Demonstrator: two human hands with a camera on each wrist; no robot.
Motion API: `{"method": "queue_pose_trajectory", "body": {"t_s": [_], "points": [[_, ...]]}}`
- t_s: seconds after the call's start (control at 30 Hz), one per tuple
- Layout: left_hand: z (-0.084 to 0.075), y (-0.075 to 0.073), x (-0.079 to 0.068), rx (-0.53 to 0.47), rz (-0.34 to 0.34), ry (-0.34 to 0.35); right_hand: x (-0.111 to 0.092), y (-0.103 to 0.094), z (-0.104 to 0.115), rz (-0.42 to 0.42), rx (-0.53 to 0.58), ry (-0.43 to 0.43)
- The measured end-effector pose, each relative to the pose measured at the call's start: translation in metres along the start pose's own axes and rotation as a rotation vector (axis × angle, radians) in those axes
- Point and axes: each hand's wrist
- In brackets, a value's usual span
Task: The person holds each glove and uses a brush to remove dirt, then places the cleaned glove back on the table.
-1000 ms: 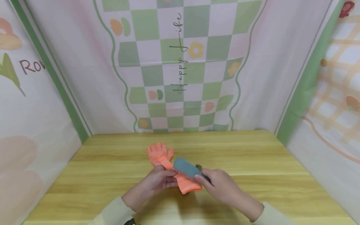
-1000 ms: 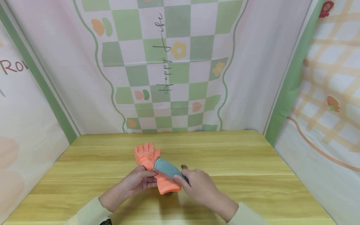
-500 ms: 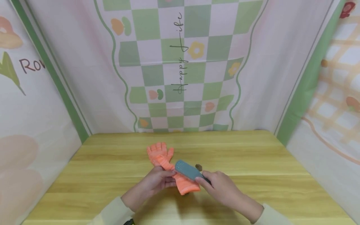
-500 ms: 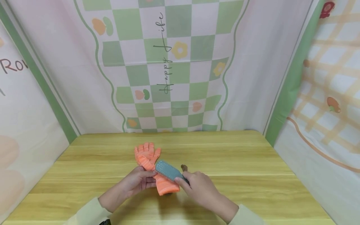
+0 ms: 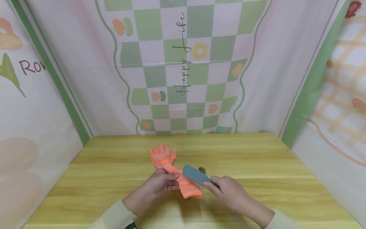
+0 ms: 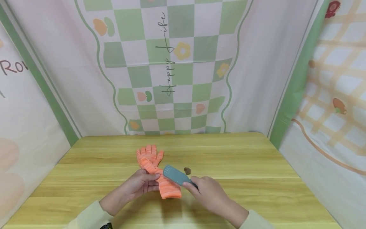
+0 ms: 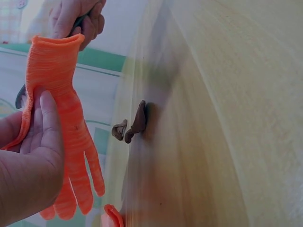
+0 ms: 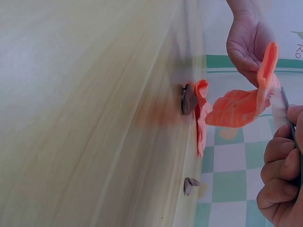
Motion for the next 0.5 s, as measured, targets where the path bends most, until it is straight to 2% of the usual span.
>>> {"method": "queue_pose_trajectory", "body": {"t_s": [0.2, 0.33, 0.5], "points": [[-0.002, -0.001, 0.0, 0.002, -0.004, 0.002, -0.004, -0.003, -0.004, -0.011, -0.006, 0.01], [-0.005, -0.005, -0.002, -0.006, -0.031, 0.018, -0.008, -0.007, -0.01, -0.029, -0.021, 0.035], [-0.004, -0.011, -0.002, -0.017, -0.032, 0.032, -0.006, -0.015, -0.013, -0.08, -0.046, 0.006]]}}
Point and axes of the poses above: each hand's wrist, its own x-axis towards the middle knuckle, its own y-axis out of the palm, z = x × y, and after that the axes turned 15 degrees about x, right-handed
